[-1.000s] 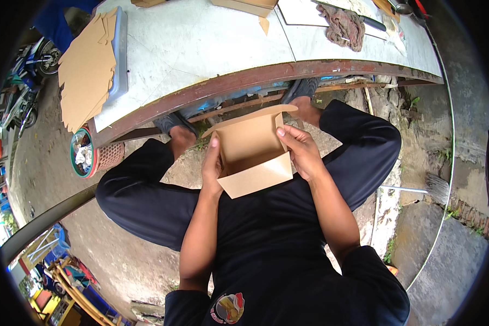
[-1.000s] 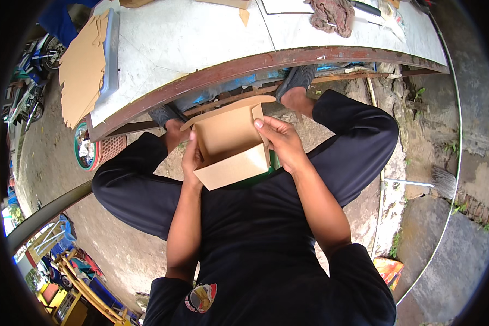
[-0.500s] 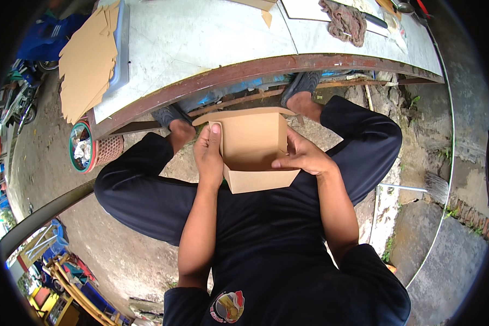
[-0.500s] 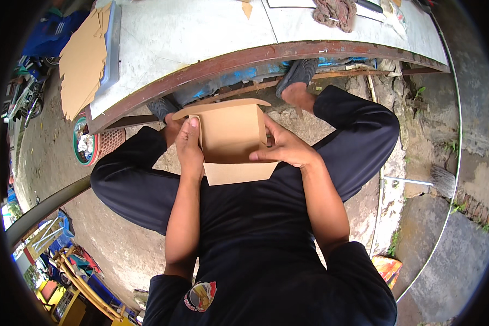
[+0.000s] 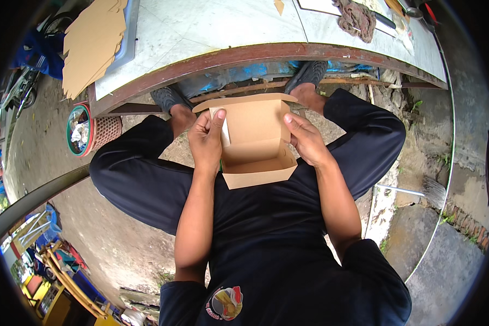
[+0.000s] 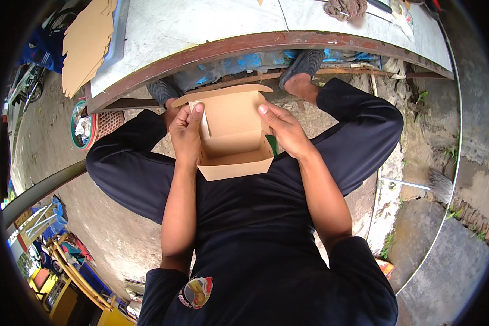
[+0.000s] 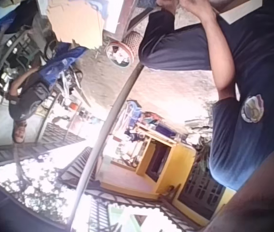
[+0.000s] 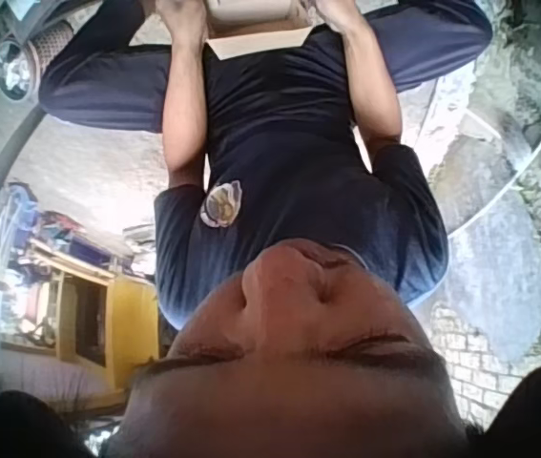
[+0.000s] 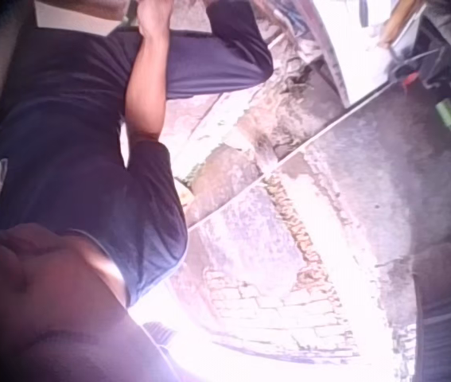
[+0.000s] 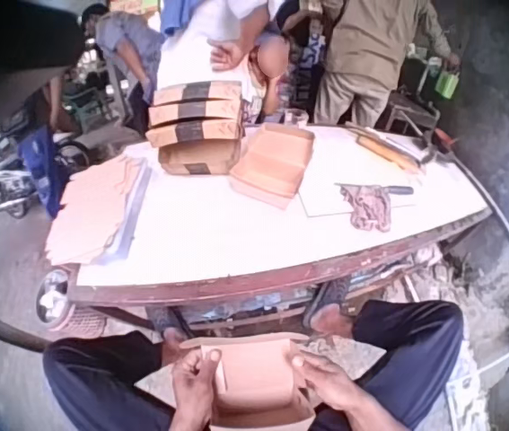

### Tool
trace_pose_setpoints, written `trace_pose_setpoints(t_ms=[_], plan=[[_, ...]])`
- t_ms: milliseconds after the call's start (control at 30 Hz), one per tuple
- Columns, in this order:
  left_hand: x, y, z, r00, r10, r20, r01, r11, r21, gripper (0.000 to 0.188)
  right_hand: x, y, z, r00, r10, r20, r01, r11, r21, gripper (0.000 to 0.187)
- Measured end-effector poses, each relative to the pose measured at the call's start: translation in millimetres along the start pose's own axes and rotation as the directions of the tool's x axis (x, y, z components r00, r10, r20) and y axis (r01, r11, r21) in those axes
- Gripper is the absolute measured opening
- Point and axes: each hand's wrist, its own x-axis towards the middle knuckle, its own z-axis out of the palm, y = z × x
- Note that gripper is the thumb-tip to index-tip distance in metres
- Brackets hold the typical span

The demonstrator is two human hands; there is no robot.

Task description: The person folds a flat cardboard sheet into a small box by creasing and tucking flaps. They handle one box at a time, folding edges and securing tabs to form the final shape.

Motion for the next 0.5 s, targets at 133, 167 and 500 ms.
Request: trace_pose_setpoints(t_ms=[133,167,500], plan=[[-2.8,-8.7,-4.9,0.998,-0.017,0.055,0.02,0.999,-0.042,0.027,5.7,0.3,4.9,0.998,0.02,-0.068,-0.032,0.983,-0.182,0.046],[-4.4,-10.4,-6.4,0.996,-0.021,0.085,0.025,0.999,-0.046,0.026,6.7,1.1,6.3,0.995,0.03,-0.096,-0.048,0.98,-0.193,0.043],[-50.2,5.8,-16.8,0.959,-0.172,0.223,0.169,0.985,0.035,0.024,-6.0,11.9,18.4,0.982,0.12,-0.146,-0.143,0.976,-0.165,0.045]])
